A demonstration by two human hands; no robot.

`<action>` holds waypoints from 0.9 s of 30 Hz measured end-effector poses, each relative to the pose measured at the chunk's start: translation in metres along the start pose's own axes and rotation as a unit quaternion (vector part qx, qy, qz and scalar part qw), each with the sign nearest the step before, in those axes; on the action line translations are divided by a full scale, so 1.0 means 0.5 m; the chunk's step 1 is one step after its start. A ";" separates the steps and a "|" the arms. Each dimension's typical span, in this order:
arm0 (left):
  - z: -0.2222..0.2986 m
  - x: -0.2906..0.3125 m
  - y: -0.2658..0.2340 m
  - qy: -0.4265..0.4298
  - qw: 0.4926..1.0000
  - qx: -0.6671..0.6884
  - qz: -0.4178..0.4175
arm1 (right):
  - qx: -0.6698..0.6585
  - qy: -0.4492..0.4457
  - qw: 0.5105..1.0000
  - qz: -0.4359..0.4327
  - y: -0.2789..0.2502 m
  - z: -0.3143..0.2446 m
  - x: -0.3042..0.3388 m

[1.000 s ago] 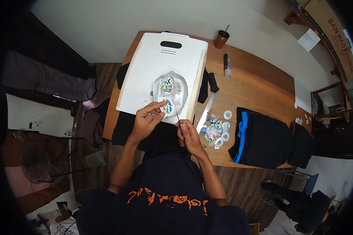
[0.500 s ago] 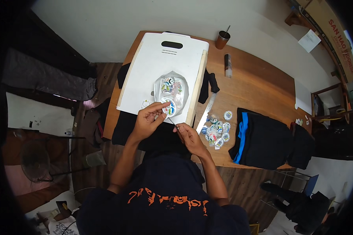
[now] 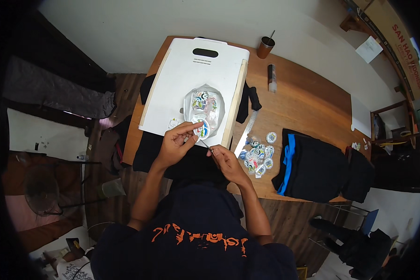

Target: Trimming small printed labels using scissors and preparing a t-shirt on a placement board.

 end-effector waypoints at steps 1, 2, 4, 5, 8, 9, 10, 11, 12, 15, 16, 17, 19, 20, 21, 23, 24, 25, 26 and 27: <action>-0.002 0.000 -0.001 0.000 1.000 -0.003 -0.001 | 0.001 0.000 1.000 0.001 0.000 0.001 -0.001; -0.004 0.000 -0.001 0.000 1.000 -0.003 -0.001 | 0.002 0.000 1.000 0.002 0.000 0.001 -0.002; -0.007 0.002 -0.003 -0.002 1.000 0.003 0.002 | 0.001 0.003 1.000 0.005 0.002 0.000 -0.001; -0.007 0.002 -0.003 -0.002 1.000 0.003 0.002 | 0.000 0.006 1.000 0.007 0.002 0.000 0.000; -0.006 0.000 -0.003 0.000 1.000 0.006 0.002 | -0.003 0.013 1.000 0.014 0.001 -0.001 0.003; -0.006 0.000 -0.003 0.001 1.000 0.004 0.002 | -0.003 0.014 1.000 0.014 0.001 0.000 0.004; -0.007 -0.001 -0.003 0.003 1.000 0.003 0.001 | 0.000 0.008 1.000 0.011 0.000 -0.001 0.002; -0.008 -0.002 -0.003 0.002 1.000 0.003 0.000 | 0.003 0.002 1.000 0.008 0.000 -0.002 0.001; -0.009 -0.002 -0.003 0.000 1.000 0.002 -0.002 | 0.002 0.003 1.000 0.009 -0.001 0.001 0.000; 0.000 0.002 -0.005 0.004 1.000 -0.002 -0.003 | -0.001 -0.006 1.000 0.005 0.004 -0.002 0.001; -0.001 0.001 -0.004 0.006 1.000 -0.005 -0.006 | 0.000 -0.003 1.000 0.007 0.003 -0.003 0.000; -0.001 -0.001 -0.003 0.005 1.000 -0.005 -0.006 | 0.001 0.000 1.000 0.009 0.002 -0.003 -0.001; -0.003 -0.002 -0.003 0.004 1.000 -0.006 -0.007 | 0.006 -0.001 1.000 0.011 0.001 -0.002 -0.002; -0.005 -0.003 -0.003 0.003 1.000 -0.006 -0.007 | 0.011 -0.003 1.000 0.013 0.001 -0.001 -0.003; -0.007 -0.004 -0.003 0.001 1.000 -0.005 -0.007 | 0.011 -0.003 1.000 0.013 0.000 -0.001 -0.004; -0.010 -0.004 -0.003 -0.001 1.000 -0.004 -0.007 | 0.004 0.002 1.000 0.009 -0.001 0.002 -0.004; -0.009 -0.006 -0.003 0.003 1.000 -0.005 -0.010 | 0.004 0.001 1.000 0.010 -0.001 0.000 -0.005; -0.009 -0.008 -0.003 0.006 1.000 -0.006 -0.012 | 0.005 -0.001 1.000 0.009 -0.002 -0.003 -0.008; -0.009 -0.012 -0.003 0.007 1.000 -0.006 -0.013 | 0.005 -0.004 1.000 0.009 -0.003 -0.005 -0.012; -0.008 -0.016 -0.002 0.004 1.000 -0.001 -0.013 | 0.005 -0.004 1.000 0.010 -0.006 -0.003 -0.017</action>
Point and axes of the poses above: each hand's wrist, its own x-axis away from the middle knuckle, its own y-axis out of the palm, z = x × y, the point moved 6 cm from there along -x, towards the middle knuckle, and after that the axes turned 14 degrees about z, right-handed, at the moved point
